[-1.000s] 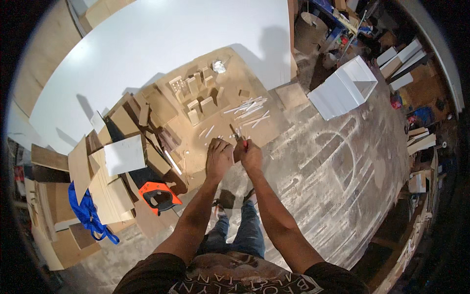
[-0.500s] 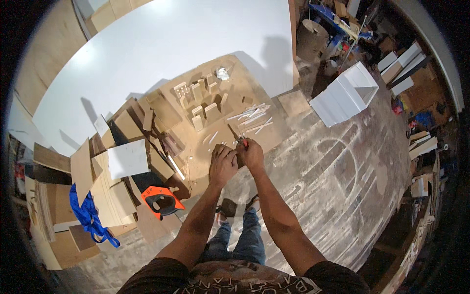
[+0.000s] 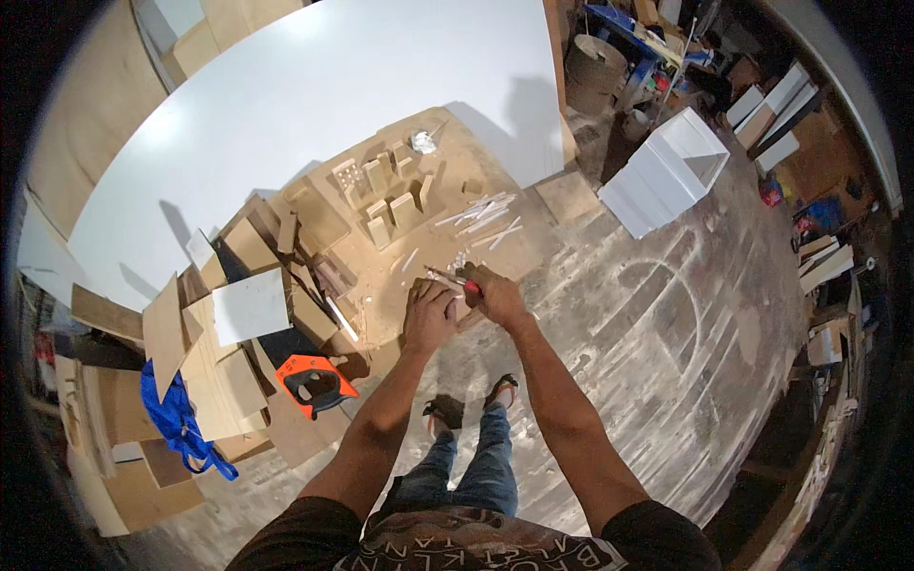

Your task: The person assembles pieces of a wooden architectural model on a workbench, handling small white and brown wooden components and using a cutter to shape them.

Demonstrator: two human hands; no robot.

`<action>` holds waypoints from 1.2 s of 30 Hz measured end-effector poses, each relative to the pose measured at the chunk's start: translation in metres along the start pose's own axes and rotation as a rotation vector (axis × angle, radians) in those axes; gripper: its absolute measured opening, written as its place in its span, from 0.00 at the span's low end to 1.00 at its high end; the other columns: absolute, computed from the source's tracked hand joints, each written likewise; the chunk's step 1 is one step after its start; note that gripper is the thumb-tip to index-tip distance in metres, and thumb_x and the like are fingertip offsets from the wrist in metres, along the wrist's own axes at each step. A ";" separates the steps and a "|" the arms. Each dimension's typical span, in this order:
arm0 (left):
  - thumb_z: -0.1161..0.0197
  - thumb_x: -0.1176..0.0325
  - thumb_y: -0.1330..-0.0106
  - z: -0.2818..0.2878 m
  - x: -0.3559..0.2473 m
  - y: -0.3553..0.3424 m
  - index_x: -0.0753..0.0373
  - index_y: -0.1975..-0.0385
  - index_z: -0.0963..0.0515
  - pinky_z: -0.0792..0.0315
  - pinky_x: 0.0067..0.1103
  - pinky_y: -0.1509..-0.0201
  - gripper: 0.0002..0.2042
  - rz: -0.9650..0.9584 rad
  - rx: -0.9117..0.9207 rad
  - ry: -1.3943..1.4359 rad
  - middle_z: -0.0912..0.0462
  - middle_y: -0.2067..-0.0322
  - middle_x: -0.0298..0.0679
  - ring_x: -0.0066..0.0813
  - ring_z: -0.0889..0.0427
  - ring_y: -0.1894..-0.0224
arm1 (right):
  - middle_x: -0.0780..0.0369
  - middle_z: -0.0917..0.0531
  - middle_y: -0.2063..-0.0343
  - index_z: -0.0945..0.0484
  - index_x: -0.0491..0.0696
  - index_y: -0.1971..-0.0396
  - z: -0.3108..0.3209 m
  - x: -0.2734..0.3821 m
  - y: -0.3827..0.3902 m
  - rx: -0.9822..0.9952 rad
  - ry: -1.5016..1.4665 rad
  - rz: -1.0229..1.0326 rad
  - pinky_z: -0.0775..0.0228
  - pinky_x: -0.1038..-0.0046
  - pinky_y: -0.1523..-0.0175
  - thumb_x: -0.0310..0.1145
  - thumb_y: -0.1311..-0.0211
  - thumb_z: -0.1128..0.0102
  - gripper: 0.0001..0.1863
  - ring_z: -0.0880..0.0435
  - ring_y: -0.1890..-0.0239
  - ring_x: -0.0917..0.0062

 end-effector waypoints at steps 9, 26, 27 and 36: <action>0.33 0.75 0.43 -0.005 0.015 0.007 0.63 0.67 0.16 0.30 0.37 0.44 0.05 -0.016 0.002 -0.012 0.18 0.64 0.40 0.44 0.23 0.52 | 0.58 0.24 0.75 0.22 0.42 0.61 0.001 -0.036 0.085 -0.267 -0.412 -0.457 0.29 0.69 0.62 0.30 0.37 0.34 0.09 0.27 0.72 0.72; 0.35 0.70 0.38 -0.025 0.009 0.000 0.59 0.67 0.14 0.31 0.35 0.41 0.05 0.042 0.056 -0.068 0.17 0.59 0.34 0.40 0.26 0.46 | 0.61 0.17 0.73 0.20 0.41 0.62 -0.073 -0.015 0.252 -0.138 -0.479 -0.630 0.25 0.73 0.60 0.27 0.35 0.36 0.06 0.21 0.70 0.79; 0.36 0.70 0.39 -0.024 0.010 0.001 0.59 0.67 0.14 0.31 0.35 0.41 0.05 0.032 0.062 -0.072 0.17 0.59 0.34 0.41 0.26 0.46 | 0.61 0.17 0.73 0.20 0.40 0.62 -0.074 -0.011 0.251 -0.129 -0.483 -0.642 0.25 0.73 0.59 0.27 0.35 0.35 0.07 0.21 0.70 0.78; 0.36 0.75 0.39 -0.015 -0.002 -0.004 0.63 0.68 0.14 0.28 0.36 0.46 0.05 -0.019 0.009 -0.066 0.17 0.65 0.38 0.42 0.23 0.54 | 0.59 0.18 0.73 0.20 0.40 0.59 -0.069 0.013 0.222 -0.052 -0.403 -0.699 0.26 0.71 0.57 0.37 0.31 0.36 0.13 0.21 0.68 0.75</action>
Point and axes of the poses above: each hand's wrist, its own y-axis away from the middle knuckle, its own z-axis out of the back of the hand, x = y × z, the point moved 5 cm from there along -y, towards the middle knuckle
